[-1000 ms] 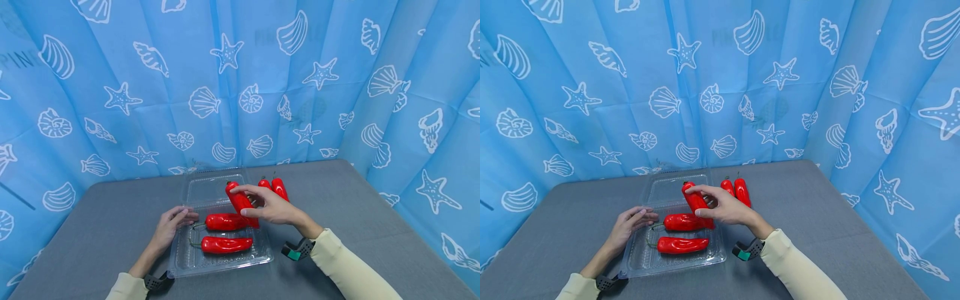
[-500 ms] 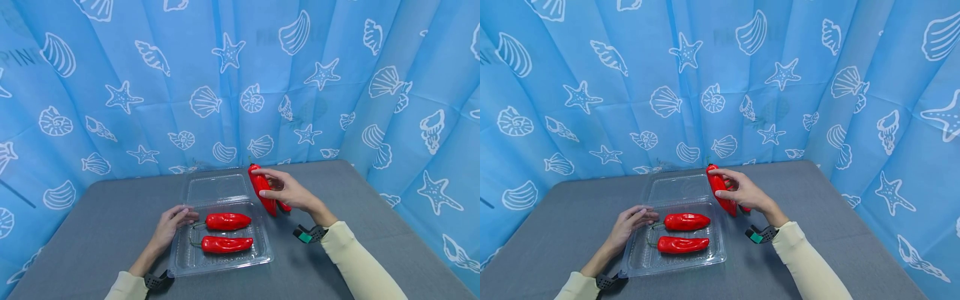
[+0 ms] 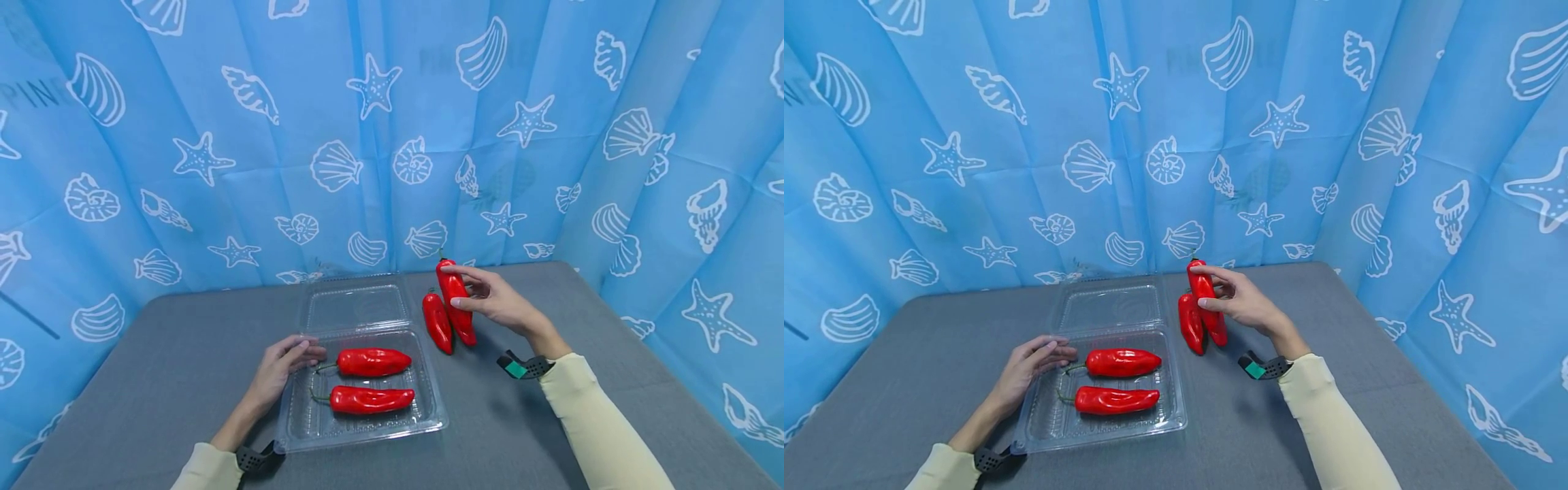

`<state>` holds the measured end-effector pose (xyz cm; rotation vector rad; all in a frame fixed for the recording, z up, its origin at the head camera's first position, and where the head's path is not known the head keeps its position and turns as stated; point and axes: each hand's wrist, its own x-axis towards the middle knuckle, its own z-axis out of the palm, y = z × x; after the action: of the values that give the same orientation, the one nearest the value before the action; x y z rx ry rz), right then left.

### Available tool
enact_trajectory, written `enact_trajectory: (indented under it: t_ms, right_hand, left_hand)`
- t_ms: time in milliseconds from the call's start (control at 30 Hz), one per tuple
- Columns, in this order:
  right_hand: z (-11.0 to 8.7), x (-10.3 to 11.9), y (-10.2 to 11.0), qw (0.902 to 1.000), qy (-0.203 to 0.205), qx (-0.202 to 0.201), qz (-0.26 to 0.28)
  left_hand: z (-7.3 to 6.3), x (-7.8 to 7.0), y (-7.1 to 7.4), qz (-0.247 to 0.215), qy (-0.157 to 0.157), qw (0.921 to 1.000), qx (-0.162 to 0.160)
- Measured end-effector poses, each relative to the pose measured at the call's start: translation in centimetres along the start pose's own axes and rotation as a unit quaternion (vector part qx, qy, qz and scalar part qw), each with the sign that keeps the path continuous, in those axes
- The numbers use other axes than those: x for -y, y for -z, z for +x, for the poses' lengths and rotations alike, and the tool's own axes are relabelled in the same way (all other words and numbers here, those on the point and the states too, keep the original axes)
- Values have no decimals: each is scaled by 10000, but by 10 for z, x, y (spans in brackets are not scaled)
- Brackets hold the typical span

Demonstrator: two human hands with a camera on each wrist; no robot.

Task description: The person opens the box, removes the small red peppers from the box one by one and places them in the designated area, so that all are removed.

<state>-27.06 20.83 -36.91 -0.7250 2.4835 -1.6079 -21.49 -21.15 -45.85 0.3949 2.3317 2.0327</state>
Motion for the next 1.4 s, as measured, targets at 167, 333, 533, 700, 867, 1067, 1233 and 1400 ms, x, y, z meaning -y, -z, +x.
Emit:
enact_trajectory:
  t_ms: [167,333,533,700,867,1067,1233,1400]
  right_hand:
    - [-3,-8,11,9998,-209,-38,30]
    - [-5,-15,22,9989,-430,-73,-179]
    - [-9,-26,31,9949,-765,-20,-655]
    - [-11,-32,35,9910,-1111,100,-745]
    - [-9,-36,36,9852,-1453,293,-861]
    - [-7,-41,35,9799,-1687,374,-995]
    - [-7,-46,33,9759,-1847,389,-1093]
    - [-7,-49,31,9746,-1918,367,-1098]
  left_hand:
    - [0,1,0,-18,-41,10000,10]
    - [0,1,0,-40,-80,10000,5]
    - [0,1,-1,-20,-83,10000,-31]
    - [-1,1,-1,22,-123,9999,-14]
    - [-1,1,0,-2,-136,9999,6]
    - [-2,-2,-2,-53,-192,9998,31]
    - [-2,-4,-2,-85,-230,9997,65]
    - [-2,-3,-2,-89,-245,9996,59]
